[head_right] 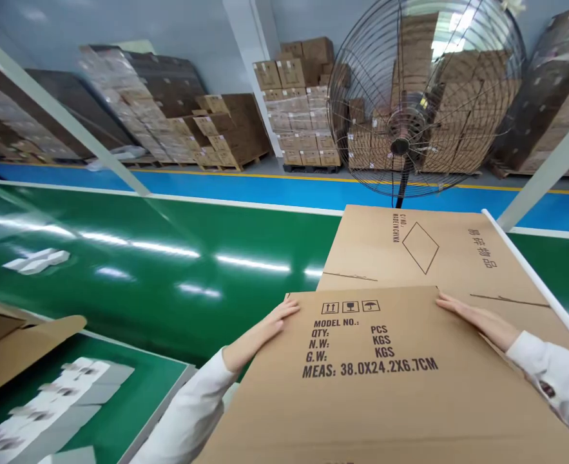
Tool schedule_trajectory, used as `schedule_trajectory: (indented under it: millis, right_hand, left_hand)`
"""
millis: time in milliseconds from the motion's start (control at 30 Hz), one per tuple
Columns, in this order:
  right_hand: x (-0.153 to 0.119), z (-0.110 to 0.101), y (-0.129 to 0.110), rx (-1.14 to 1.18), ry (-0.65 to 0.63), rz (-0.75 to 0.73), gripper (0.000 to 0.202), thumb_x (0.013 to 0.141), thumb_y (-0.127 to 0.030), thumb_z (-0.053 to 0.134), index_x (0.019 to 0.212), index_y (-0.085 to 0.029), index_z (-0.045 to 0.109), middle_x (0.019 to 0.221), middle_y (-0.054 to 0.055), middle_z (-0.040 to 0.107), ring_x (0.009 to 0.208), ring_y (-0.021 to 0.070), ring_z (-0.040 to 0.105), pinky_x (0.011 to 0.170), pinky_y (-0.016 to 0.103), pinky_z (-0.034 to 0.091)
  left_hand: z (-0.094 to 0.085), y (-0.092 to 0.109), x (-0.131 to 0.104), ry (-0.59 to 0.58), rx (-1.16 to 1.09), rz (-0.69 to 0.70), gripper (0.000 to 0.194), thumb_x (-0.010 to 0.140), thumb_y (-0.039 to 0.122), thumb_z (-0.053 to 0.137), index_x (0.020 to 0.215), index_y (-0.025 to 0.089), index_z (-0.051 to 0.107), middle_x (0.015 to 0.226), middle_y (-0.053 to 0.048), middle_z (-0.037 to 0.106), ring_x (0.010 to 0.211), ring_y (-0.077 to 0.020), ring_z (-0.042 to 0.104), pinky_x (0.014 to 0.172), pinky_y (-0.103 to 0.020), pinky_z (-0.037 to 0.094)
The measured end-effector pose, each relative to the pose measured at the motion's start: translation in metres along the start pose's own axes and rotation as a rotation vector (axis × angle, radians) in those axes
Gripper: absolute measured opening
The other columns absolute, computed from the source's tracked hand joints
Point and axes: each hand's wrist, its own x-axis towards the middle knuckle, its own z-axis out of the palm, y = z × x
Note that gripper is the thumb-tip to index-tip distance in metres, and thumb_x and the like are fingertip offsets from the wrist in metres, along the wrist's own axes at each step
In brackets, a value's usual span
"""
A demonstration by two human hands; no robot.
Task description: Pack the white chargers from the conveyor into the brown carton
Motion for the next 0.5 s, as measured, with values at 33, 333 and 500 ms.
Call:
schedule_trajectory:
  millis: [33, 333, 500]
  right_hand:
    - [-0.005, 0.001, 0.004, 0.013, -0.08, -0.006, 0.051, 0.09, -0.048, 0.015, 0.125, -0.03, 0.048, 0.138, -0.003, 0.038, 0.124, 0.0192, 0.038, 0.103, 0.036, 0.032]
    - [-0.041, 0.023, 0.004, -0.365, -0.092, -0.124, 0.053, 0.089, -0.047, 0.015, 0.14, -0.036, 0.003, 0.146, -0.004, 0.018, 0.133, 0.0217, 0.019, 0.105, 0.061, 0.01]
    - [-0.044, 0.032, -0.001, -0.425, 0.025, -0.201, 0.054, 0.089, -0.043, 0.016, 0.141, -0.031, 0.003, 0.146, 0.0, 0.02, 0.132, 0.0219, 0.021, 0.104, 0.06, 0.012]
  left_hand:
    - [0.004, -0.003, -0.006, -0.007, 0.178, 0.04, 0.046, 0.09, 0.038, 0.028, 0.13, 0.021, 0.041, 0.143, -0.005, 0.028, 0.134, -0.0198, 0.017, 0.108, -0.041, 0.024]
    - [0.051, 0.006, -0.046, 0.221, 1.001, 0.146, 0.048, 0.092, 0.029, 0.023, 0.138, 0.015, 0.027, 0.141, -0.008, 0.031, 0.128, -0.0195, 0.034, 0.1, -0.034, 0.037]
    - [0.062, 0.005, -0.046, 0.273, 1.071, 0.134, 0.051, 0.089, 0.023, 0.027, 0.139, 0.016, 0.023, 0.142, -0.005, 0.029, 0.128, -0.0197, 0.033, 0.102, -0.036, 0.033]
